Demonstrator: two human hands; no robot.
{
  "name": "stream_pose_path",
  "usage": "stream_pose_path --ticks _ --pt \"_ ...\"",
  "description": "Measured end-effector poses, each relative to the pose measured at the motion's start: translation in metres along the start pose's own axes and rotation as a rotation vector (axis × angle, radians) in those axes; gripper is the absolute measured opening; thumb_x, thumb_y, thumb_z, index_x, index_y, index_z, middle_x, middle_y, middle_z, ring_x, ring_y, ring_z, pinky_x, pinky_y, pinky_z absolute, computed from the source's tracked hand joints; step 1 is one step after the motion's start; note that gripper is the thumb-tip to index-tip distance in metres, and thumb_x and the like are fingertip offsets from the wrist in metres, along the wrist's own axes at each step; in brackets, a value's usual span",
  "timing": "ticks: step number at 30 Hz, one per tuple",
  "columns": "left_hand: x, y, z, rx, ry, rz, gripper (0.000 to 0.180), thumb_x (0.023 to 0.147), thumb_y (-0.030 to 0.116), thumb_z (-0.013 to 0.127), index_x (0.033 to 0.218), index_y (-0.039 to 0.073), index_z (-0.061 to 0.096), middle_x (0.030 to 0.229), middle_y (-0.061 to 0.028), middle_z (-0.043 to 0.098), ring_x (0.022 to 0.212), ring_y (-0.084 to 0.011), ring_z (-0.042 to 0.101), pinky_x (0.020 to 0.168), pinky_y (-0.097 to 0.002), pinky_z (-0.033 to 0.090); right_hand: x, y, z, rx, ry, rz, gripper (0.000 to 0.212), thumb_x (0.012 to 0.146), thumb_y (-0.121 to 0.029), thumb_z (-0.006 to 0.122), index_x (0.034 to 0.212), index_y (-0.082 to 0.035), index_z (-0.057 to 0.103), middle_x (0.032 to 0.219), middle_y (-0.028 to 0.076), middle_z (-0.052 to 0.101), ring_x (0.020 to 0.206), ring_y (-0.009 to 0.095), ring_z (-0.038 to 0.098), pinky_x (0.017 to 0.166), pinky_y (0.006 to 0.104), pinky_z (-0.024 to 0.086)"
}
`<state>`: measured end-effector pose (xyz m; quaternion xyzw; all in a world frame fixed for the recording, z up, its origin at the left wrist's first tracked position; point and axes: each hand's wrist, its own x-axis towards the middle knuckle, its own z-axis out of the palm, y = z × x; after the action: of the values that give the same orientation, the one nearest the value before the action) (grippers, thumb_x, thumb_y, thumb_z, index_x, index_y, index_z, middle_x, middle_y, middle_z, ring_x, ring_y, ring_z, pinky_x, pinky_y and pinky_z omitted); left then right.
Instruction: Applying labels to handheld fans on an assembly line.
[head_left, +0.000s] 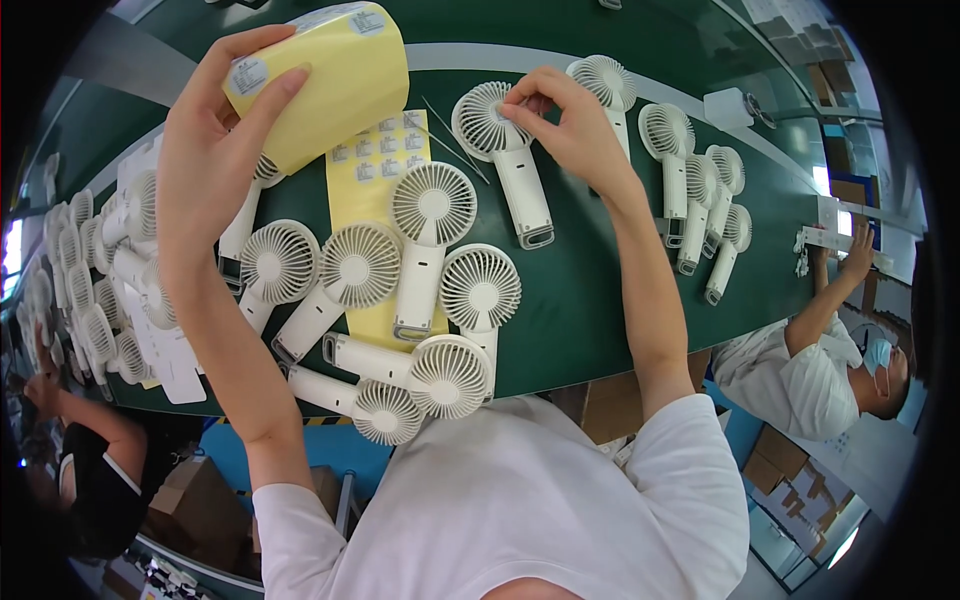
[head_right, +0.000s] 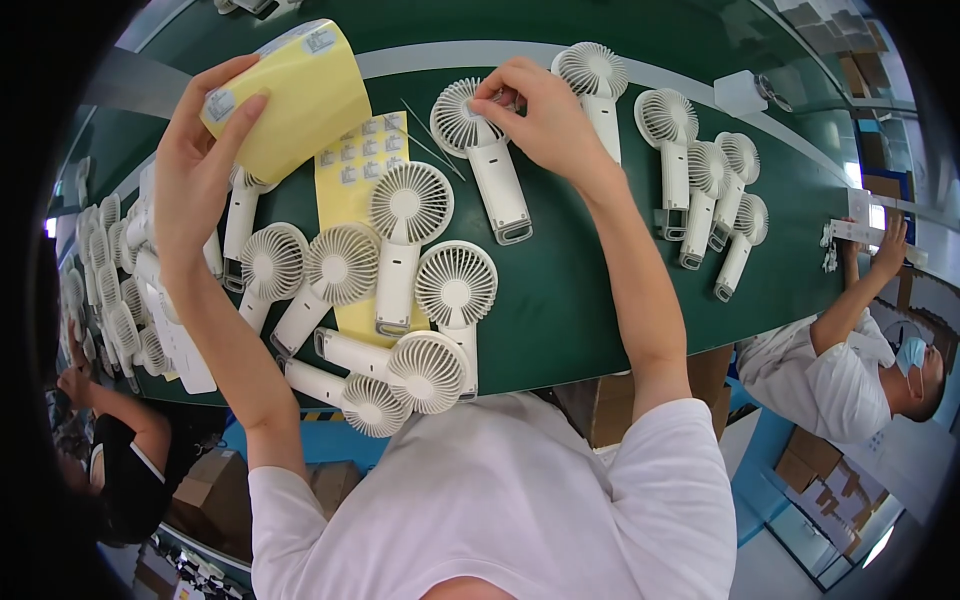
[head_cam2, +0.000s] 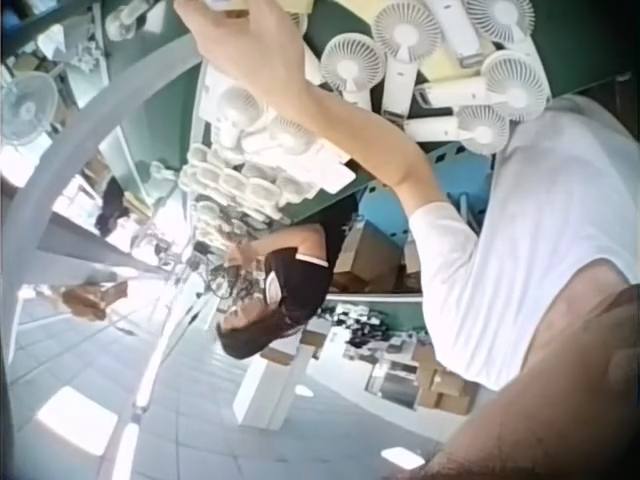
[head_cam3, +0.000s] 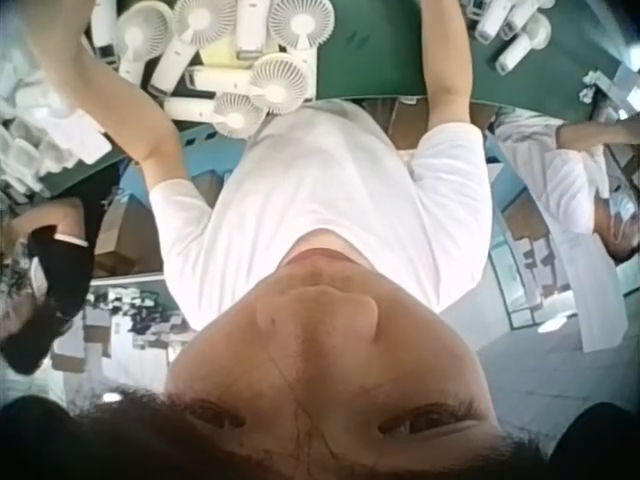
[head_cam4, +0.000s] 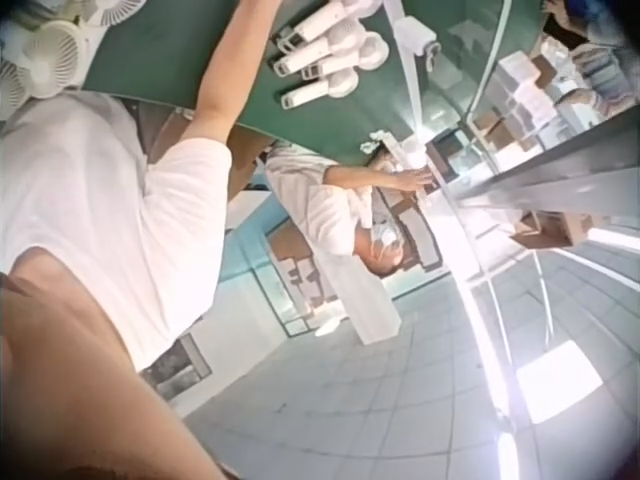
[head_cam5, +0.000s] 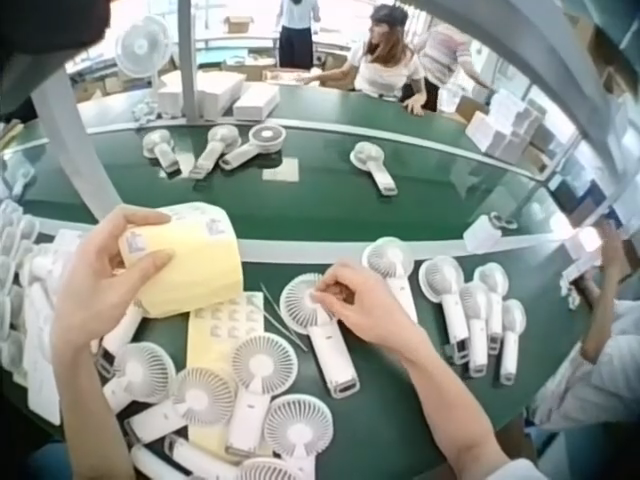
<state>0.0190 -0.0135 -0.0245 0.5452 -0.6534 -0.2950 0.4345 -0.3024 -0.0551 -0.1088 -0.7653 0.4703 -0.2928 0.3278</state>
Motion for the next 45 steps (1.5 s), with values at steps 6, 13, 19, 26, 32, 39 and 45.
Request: stream_pose_path --ticks 6,13,19,26,32,39,45 --pt "0.003 0.005 -0.003 -0.045 -0.016 0.021 0.031 0.094 0.018 0.071 0.122 0.007 0.064 0.099 -0.0038 0.070 0.080 -0.0070 0.059 0.072 -0.0219 0.050 0.005 -0.006 0.004 -0.156 0.140 -0.111 0.030 0.094 -0.014 0.067 0.123 -0.006 0.064 0.105 0.009 0.057 0.086 0.020 0.054 0.076 0.0299 0.046" --pt "-0.003 0.017 -0.014 -0.003 0.042 0.012 0.029 0.093 0.017 0.071 0.120 0.007 0.063 0.103 -0.0095 0.073 0.083 -0.0155 0.067 0.075 -0.0288 0.053 0.018 -0.036 0.006 -0.258 -0.106 0.052 0.048 0.091 -0.032 0.071 0.131 -0.008 0.061 0.110 0.012 0.058 0.079 0.024 0.057 0.073 0.0336 0.049" --pt "-0.003 0.017 -0.027 -0.031 0.081 -0.015 0.032 0.092 0.020 0.072 0.120 0.009 0.062 0.099 -0.0125 0.074 0.077 -0.0220 0.067 0.069 -0.0304 0.051 0.072 -0.027 0.006 -0.540 -0.153 0.090 0.061 0.092 -0.047 0.066 0.137 -0.007 0.056 0.118 0.016 0.056 0.094 0.031 0.065 0.083 0.0415 0.052" --pt "0.000 0.012 -0.040 0.077 0.097 -0.026 0.030 0.093 0.020 0.071 0.119 0.007 0.061 0.097 -0.0143 0.073 0.069 -0.0259 0.065 0.062 -0.0328 0.048 0.103 -0.035 0.019 -0.500 -0.178 0.156 0.088 0.075 -0.039 0.083 0.147 -0.007 0.044 0.132 0.022 0.052 0.118 0.040 0.059 0.099 0.0439 0.050" --pt "0.002 0.011 -0.045 0.055 0.148 0.011 0.030 0.093 0.021 0.071 0.118 0.007 0.061 0.097 -0.0166 0.072 0.072 -0.0307 0.067 0.063 -0.0358 0.049 0.243 0.051 0.000 -0.992 0.419 0.088 0.070 0.088 -0.045 0.069 0.139 -0.002 0.049 0.127 0.028 0.053 0.111 0.045 0.062 0.092 0.0479 0.053" --pt "-0.007 0.005 -0.056 0.091 0.159 -0.045 0.030 0.093 0.020 0.070 0.120 0.009 0.061 0.095 -0.0158 0.072 0.074 -0.0294 0.067 0.064 -0.0350 0.049 0.327 -0.006 0.092 -0.650 0.262 0.581 0.092 0.080 -0.072 0.063 0.138 -0.001 0.051 0.144 0.030 0.041 0.136 0.043 0.041 0.107 0.0514 0.039" --pt "-0.002 0.012 -0.051 0.000 0.183 -0.014 0.028 0.092 0.015 0.071 0.118 0.009 0.063 0.096 -0.0134 0.073 0.077 -0.0254 0.070 0.066 -0.0329 0.050 0.331 0.007 0.096 -0.625 0.081 0.490 0.098 0.072 -0.068 0.071 0.143 -0.004 0.050 0.150 0.032 0.032 0.137 0.047 0.035 0.108 0.0514 0.038"
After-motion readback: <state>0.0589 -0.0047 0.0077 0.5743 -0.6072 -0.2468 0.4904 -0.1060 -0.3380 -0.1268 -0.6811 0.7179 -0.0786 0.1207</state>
